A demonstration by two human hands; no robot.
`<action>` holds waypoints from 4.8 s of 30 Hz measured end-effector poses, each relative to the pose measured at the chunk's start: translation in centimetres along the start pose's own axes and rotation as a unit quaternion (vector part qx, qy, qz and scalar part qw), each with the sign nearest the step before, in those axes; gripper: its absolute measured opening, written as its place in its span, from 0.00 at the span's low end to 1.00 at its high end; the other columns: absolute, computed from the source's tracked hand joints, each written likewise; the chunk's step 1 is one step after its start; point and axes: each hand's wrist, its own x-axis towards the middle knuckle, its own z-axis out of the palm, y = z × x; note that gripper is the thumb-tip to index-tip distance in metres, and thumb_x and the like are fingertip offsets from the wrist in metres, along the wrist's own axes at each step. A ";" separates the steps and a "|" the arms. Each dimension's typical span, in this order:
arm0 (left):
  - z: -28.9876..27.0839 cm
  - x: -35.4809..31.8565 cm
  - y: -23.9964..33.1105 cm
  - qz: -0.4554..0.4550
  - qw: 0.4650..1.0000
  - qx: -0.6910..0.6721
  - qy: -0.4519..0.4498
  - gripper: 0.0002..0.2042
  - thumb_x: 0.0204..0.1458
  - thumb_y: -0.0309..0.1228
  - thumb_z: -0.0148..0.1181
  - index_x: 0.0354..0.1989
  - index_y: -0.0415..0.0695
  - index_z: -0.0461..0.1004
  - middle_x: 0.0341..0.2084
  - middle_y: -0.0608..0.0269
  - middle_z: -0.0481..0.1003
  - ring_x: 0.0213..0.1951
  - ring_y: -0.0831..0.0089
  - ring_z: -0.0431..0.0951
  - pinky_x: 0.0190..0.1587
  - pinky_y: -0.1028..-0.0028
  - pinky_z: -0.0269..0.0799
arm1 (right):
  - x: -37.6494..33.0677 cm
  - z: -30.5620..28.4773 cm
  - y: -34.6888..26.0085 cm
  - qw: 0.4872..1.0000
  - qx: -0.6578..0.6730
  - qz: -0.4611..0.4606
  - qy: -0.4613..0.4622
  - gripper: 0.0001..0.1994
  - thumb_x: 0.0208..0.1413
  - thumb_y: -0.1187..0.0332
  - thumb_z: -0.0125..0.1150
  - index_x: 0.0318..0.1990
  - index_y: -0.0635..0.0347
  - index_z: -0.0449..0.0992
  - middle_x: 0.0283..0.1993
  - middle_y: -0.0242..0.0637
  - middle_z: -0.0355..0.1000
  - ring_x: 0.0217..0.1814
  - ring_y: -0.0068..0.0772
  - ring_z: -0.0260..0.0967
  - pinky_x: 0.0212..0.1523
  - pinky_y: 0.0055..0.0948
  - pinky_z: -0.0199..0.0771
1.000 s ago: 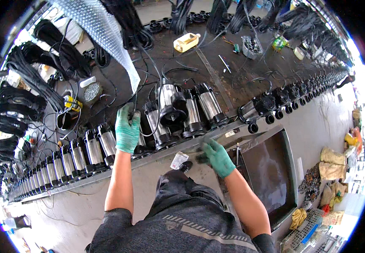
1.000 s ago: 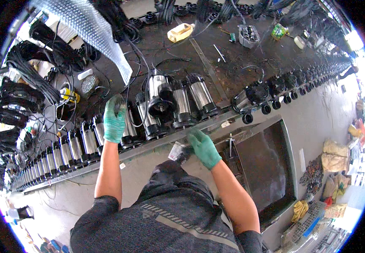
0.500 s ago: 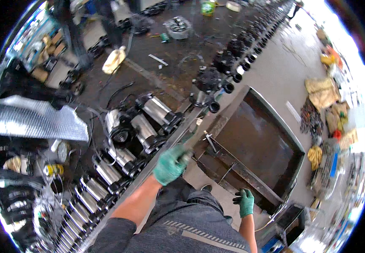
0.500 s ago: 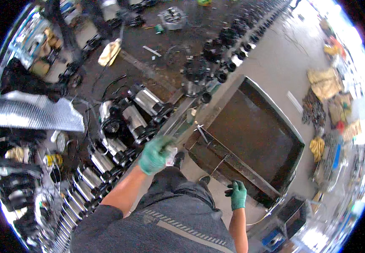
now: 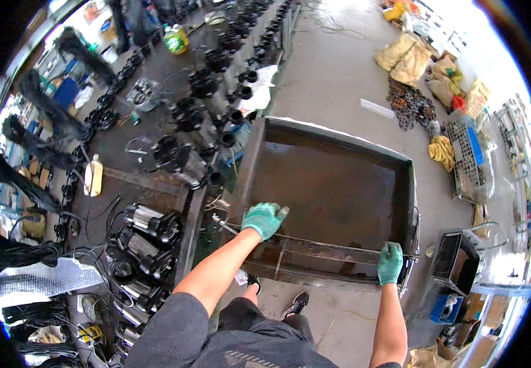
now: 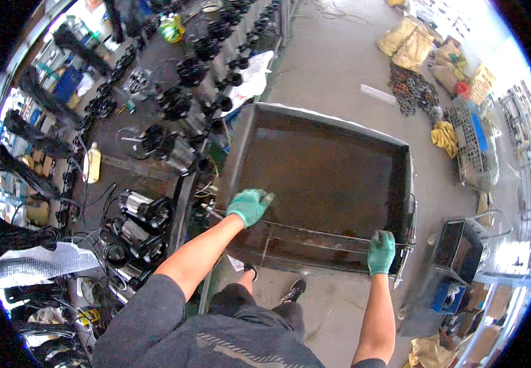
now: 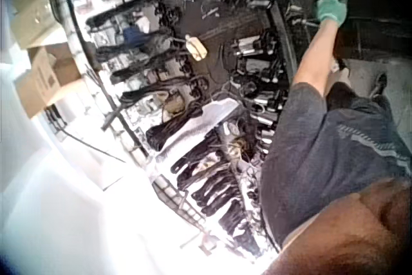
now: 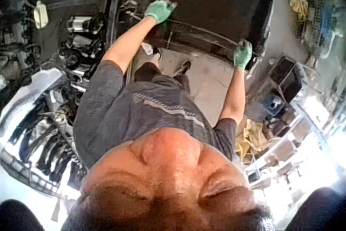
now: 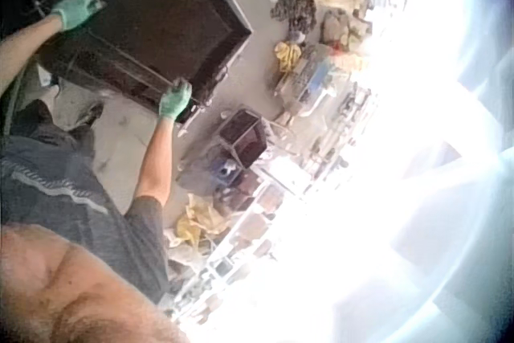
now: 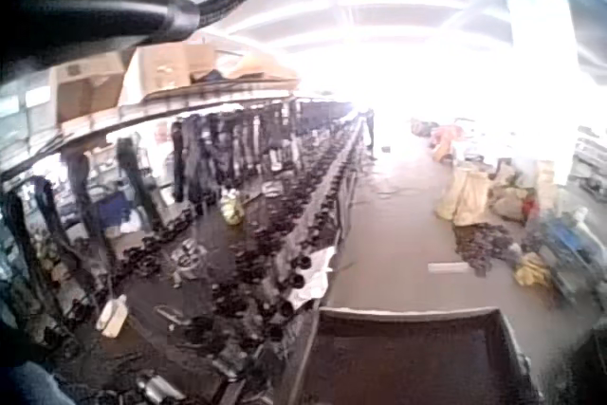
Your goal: The person picks up cylindrical submersible pumps from a rack and places them into a metal tray filled with water. They repeatedly submerge the pumps, lift them out, and inspect them while wearing green gloves. The process is repeated for multiple units in a workshop setting.
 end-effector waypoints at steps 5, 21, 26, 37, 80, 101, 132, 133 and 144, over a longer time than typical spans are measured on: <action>0.8 0.3 0.1 0.085 0.983 0.157 0.031 0.19 0.62 0.46 0.54 0.30 0.43 0.80 0.31 0.48 0.80 0.38 0.47 0.78 0.46 0.51 0.72 | 3.8 4.2 2.9 0.997 -0.064 0.048 -0.008 0.13 0.64 0.64 0.58 0.28 0.59 0.74 0.31 0.47 0.74 0.35 0.56 0.73 0.34 0.50 0.72; 2.2 4.3 0.9 0.005 0.988 0.149 0.049 0.19 0.63 0.44 0.53 0.32 0.41 0.80 0.33 0.46 0.80 0.40 0.44 0.78 0.47 0.51 0.73 | 9.2 5.1 4.0 0.994 -0.093 -0.036 0.042 0.15 0.67 0.63 0.54 0.28 0.58 0.75 0.31 0.43 0.74 0.32 0.51 0.72 0.32 0.47 0.72; 1.6 8.2 1.4 -0.026 0.987 0.157 0.029 0.21 0.64 0.48 0.53 0.33 0.41 0.81 0.34 0.45 0.81 0.41 0.44 0.79 0.47 0.50 0.74 | 12.6 6.3 4.6 0.994 -0.100 -0.035 0.037 0.14 0.67 0.61 0.53 0.30 0.57 0.77 0.33 0.43 0.76 0.34 0.50 0.74 0.35 0.46 0.76; 0.1 18.3 2.1 -0.095 0.987 0.131 -0.014 0.26 0.65 0.55 0.51 0.41 0.41 0.82 0.41 0.43 0.81 0.46 0.42 0.80 0.50 0.52 0.75 | 21.1 9.5 5.5 0.988 -0.151 0.007 0.023 0.16 0.67 0.58 0.53 0.32 0.56 0.79 0.35 0.40 0.78 0.37 0.49 0.75 0.37 0.46 0.76; 0.3 36.0 2.3 -0.064 0.986 0.156 -0.007 0.27 0.64 0.56 0.50 0.44 0.43 0.82 0.41 0.39 0.80 0.46 0.40 0.79 0.50 0.52 0.75 | 37.0 14.2 8.9 0.983 -0.167 0.071 -0.002 0.20 0.69 0.50 0.47 0.44 0.50 0.83 0.44 0.42 0.81 0.46 0.54 0.78 0.46 0.50 0.78; -0.3 35.8 2.0 0.021 0.989 0.142 0.032 0.16 0.61 0.42 0.54 0.32 0.42 0.79 0.33 0.46 0.80 0.40 0.46 0.80 0.46 0.49 0.74 | 36.8 14.6 10.0 0.980 -0.178 0.080 -0.030 0.15 0.66 0.56 0.53 0.41 0.55 0.81 0.40 0.45 0.80 0.43 0.54 0.77 0.44 0.49 0.77; -3.0 34.2 4.1 0.009 0.974 -0.099 0.205 0.16 0.57 0.42 0.62 0.46 0.43 0.81 0.46 0.47 0.80 0.50 0.46 0.79 0.55 0.54 0.74 | 38.2 11.8 9.1 0.961 0.199 0.172 -0.086 0.19 0.72 0.55 0.49 0.53 0.60 0.78 0.45 0.36 0.78 0.45 0.36 0.74 0.47 0.37 0.73; -4.0 32.7 4.3 -0.016 0.961 -0.131 0.241 0.15 0.57 0.39 0.63 0.47 0.43 0.80 0.46 0.47 0.80 0.50 0.45 0.78 0.55 0.55 0.73 | 37.9 10.9 9.0 0.971 0.185 0.137 -0.064 0.17 0.71 0.55 0.52 0.52 0.59 0.77 0.42 0.30 0.75 0.40 0.29 0.70 0.42 0.33 0.72; -17.8 3.5 -3.0 -0.241 0.720 -0.101 0.643 0.09 0.61 0.32 0.61 0.45 0.40 0.73 0.38 0.55 0.75 0.39 0.63 0.73 0.44 0.65 0.70 | 23.9 9.8 8.7 0.826 0.434 0.313 -0.178 0.19 0.70 0.51 0.54 0.42 0.59 0.78 0.28 0.34 0.78 0.20 0.31 0.73 0.18 0.28 0.70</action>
